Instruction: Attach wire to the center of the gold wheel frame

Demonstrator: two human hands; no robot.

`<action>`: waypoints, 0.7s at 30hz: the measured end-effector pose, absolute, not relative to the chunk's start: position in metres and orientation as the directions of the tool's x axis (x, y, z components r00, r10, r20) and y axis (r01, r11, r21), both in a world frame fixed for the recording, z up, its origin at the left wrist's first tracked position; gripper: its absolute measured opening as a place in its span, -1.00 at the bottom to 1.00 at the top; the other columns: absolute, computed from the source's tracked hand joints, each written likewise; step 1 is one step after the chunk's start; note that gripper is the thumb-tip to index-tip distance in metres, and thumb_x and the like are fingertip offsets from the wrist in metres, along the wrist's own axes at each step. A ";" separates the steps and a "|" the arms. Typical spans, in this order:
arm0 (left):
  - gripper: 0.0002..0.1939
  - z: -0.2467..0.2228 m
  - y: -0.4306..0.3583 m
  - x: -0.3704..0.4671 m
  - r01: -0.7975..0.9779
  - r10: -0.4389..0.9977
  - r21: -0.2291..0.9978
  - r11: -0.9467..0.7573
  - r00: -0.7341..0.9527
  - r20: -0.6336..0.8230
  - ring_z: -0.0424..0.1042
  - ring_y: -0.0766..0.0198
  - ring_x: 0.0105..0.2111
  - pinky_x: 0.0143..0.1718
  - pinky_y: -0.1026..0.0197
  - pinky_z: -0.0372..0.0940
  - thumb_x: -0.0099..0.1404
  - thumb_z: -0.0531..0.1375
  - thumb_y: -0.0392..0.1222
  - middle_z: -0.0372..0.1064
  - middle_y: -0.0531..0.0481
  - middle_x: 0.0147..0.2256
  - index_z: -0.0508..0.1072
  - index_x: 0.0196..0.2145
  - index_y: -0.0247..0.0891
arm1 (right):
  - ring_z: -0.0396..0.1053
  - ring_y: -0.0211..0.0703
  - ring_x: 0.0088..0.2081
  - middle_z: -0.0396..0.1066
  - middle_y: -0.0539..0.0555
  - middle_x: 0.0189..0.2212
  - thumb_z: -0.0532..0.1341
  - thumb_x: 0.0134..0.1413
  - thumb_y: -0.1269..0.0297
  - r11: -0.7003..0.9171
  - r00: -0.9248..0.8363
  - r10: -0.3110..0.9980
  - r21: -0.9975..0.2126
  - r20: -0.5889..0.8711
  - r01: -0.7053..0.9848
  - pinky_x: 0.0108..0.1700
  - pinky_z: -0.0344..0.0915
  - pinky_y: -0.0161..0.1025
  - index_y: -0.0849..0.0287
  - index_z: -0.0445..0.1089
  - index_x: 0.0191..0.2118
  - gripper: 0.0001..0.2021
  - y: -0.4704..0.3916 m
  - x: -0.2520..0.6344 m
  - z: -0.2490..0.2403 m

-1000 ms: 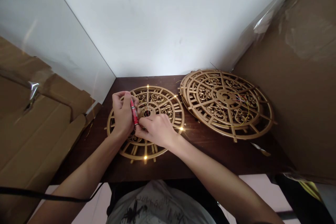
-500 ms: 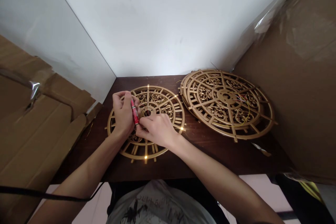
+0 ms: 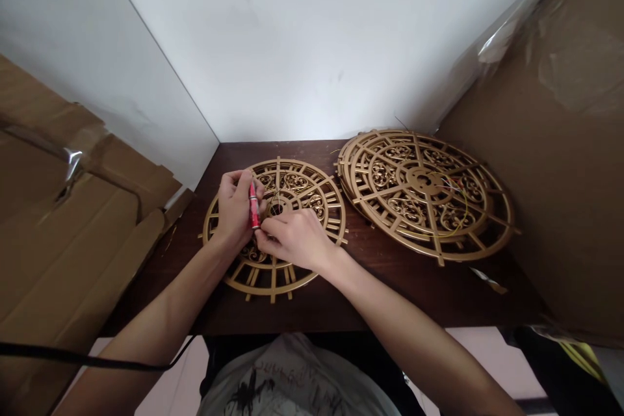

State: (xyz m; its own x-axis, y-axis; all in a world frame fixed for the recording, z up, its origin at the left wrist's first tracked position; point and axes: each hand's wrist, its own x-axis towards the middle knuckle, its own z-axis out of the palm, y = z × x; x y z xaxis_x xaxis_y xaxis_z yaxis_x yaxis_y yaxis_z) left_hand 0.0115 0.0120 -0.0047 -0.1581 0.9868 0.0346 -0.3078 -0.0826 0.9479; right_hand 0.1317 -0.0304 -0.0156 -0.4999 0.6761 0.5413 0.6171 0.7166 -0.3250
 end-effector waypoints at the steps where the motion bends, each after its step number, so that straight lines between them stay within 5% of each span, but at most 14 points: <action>1: -0.79 -0.005 0.012 0.011 -0.311 0.988 0.947 -0.075 -0.149 0.030 0.05 0.50 -0.78 -0.78 0.45 -0.01 0.27 0.09 -0.12 0.18 0.25 -0.65 0.06 -0.31 -0.18 | 0.09 -0.38 -0.64 0.21 -0.06 -0.71 0.06 0.13 0.32 0.728 -0.505 0.669 -0.341 0.546 0.595 -0.53 -0.04 -0.36 0.19 0.26 -0.63 -0.68 -0.030 0.133 -0.015; 7: -0.76 -0.001 0.010 0.009 -0.337 0.996 0.938 -0.084 -0.070 0.064 0.07 0.52 -0.77 -0.75 0.46 0.01 0.26 0.13 -0.10 0.16 0.25 -0.64 0.08 -0.31 -0.19 | 0.14 -0.37 -0.62 0.26 -0.05 -0.66 0.07 0.14 0.39 0.761 -0.345 0.639 -0.500 0.688 0.413 -0.53 0.10 -0.36 0.21 0.36 -0.52 -0.76 -0.028 0.138 -0.007; 12: -0.79 0.002 0.008 0.008 -0.380 0.978 0.922 -0.076 0.152 0.143 0.08 0.52 -0.75 -0.74 0.47 0.01 0.28 0.12 -0.10 0.15 0.23 -0.65 0.11 -0.33 -0.20 | 0.35 -0.21 -0.34 0.43 0.10 -0.32 0.14 0.13 0.39 0.717 -0.048 0.628 -0.553 0.777 0.424 -0.31 0.29 -0.22 0.18 0.46 -0.36 -0.85 -0.019 0.151 -0.001; 17: -0.82 0.003 0.008 0.007 -0.386 0.936 0.920 -0.071 0.294 0.196 0.11 0.49 -0.75 -0.75 0.46 0.01 0.30 0.09 -0.12 0.16 0.23 -0.65 0.11 -0.32 -0.19 | 0.32 -0.24 -0.39 0.40 0.10 -0.22 0.13 0.16 0.33 0.626 0.054 0.708 -0.660 0.704 0.415 -0.35 0.28 -0.22 0.15 0.49 -0.35 -0.82 -0.010 0.161 0.001; 21: -0.83 0.004 0.007 0.005 -0.359 0.920 0.932 -0.049 0.346 0.182 0.16 0.49 -0.76 -0.74 0.46 0.04 0.31 0.09 -0.13 0.19 0.23 -0.65 0.11 -0.32 -0.19 | 0.26 -0.30 -0.50 0.42 0.03 -0.44 0.10 0.20 0.27 0.541 -0.057 0.832 -0.785 0.551 0.303 -0.44 0.20 -0.29 0.17 0.48 -0.39 -0.76 -0.010 0.160 0.003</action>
State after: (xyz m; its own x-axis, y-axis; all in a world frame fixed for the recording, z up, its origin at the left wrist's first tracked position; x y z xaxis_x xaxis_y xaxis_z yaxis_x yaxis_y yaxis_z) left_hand 0.0053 0.0070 0.0043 0.3462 0.9203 0.1821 -0.3593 -0.0493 0.9319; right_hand 0.1599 -0.0103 0.0025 -0.0572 0.8324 0.5513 0.3032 0.5406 -0.7847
